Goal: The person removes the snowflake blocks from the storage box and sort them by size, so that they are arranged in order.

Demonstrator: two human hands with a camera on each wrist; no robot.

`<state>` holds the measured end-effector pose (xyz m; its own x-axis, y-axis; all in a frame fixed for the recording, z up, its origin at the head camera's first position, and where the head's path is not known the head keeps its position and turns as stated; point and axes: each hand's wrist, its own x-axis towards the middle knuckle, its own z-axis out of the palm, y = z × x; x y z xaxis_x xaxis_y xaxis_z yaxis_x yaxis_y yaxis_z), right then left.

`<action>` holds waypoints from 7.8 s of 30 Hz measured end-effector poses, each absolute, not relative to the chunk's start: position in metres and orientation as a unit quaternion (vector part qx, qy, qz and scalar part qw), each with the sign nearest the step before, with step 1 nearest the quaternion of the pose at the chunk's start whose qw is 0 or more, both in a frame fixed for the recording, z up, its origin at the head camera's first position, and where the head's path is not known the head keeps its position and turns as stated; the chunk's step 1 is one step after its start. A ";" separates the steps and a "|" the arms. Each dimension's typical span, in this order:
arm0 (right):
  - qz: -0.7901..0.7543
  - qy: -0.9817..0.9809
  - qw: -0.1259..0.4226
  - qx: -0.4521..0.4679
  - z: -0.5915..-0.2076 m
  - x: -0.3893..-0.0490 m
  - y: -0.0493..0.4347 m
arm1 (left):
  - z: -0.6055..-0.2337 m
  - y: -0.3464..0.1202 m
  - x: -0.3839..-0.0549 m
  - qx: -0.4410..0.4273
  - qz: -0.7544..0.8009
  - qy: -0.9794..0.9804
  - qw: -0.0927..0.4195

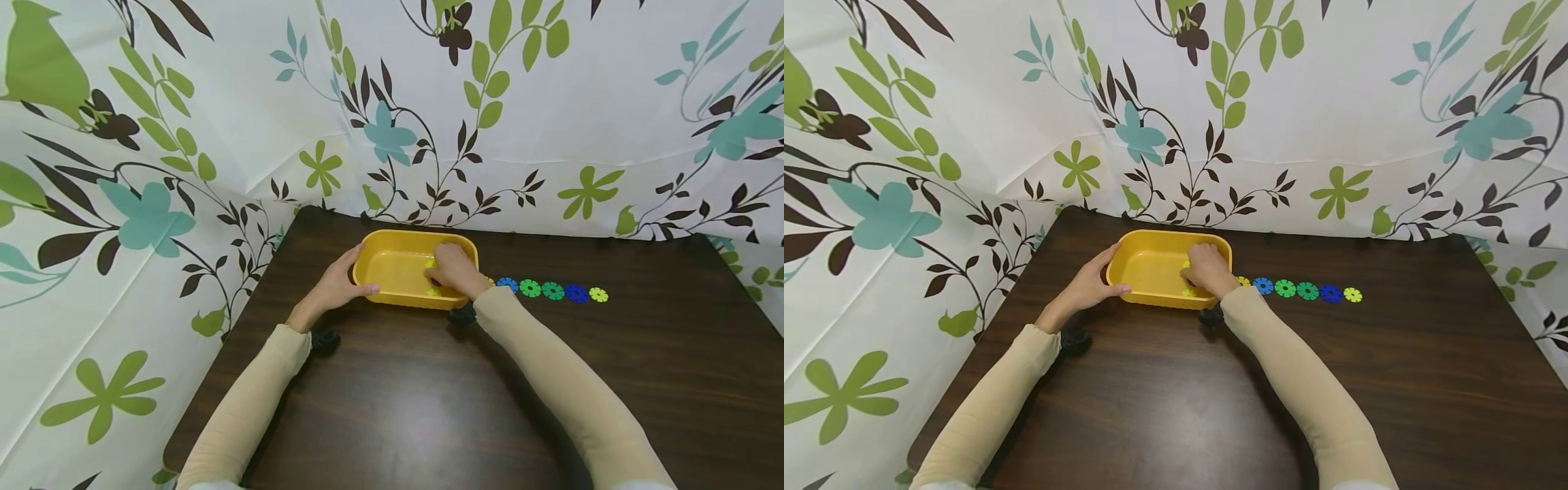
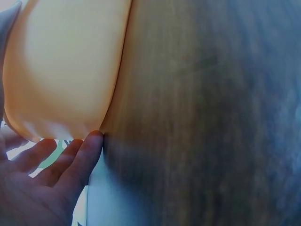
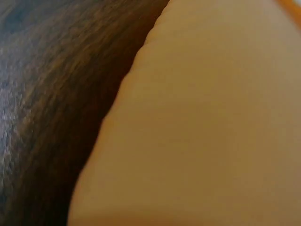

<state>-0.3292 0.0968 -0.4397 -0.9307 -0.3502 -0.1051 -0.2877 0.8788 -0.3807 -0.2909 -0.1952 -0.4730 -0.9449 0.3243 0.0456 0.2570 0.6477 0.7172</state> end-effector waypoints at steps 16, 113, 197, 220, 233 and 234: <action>-0.205 0.966 0.111 -0.115 -0.445 -0.337 0.089 | -0.471 -0.195 -0.291 0.155 0.391 0.906 0.050; -0.286 0.929 -0.233 -0.019 -0.455 -0.239 0.320 | -0.471 -0.195 -0.287 0.152 0.387 0.908 0.049; -0.277 0.941 -0.060 -0.184 -0.397 -0.262 0.246 | -0.474 -0.195 -0.290 0.145 0.394 0.906 0.051; -0.143 0.943 0.133 -0.268 -0.415 -0.315 0.125 | -0.472 -0.193 -0.290 0.141 0.385 0.910 0.057; -0.146 0.947 0.170 -0.230 -0.423 -0.321 0.114 | -0.471 -0.194 -0.290 0.145 0.386 0.909 0.058; -0.147 0.948 0.172 -0.226 -0.423 -0.322 0.113 | -0.471 -0.194 -0.290 0.144 0.385 0.910 0.058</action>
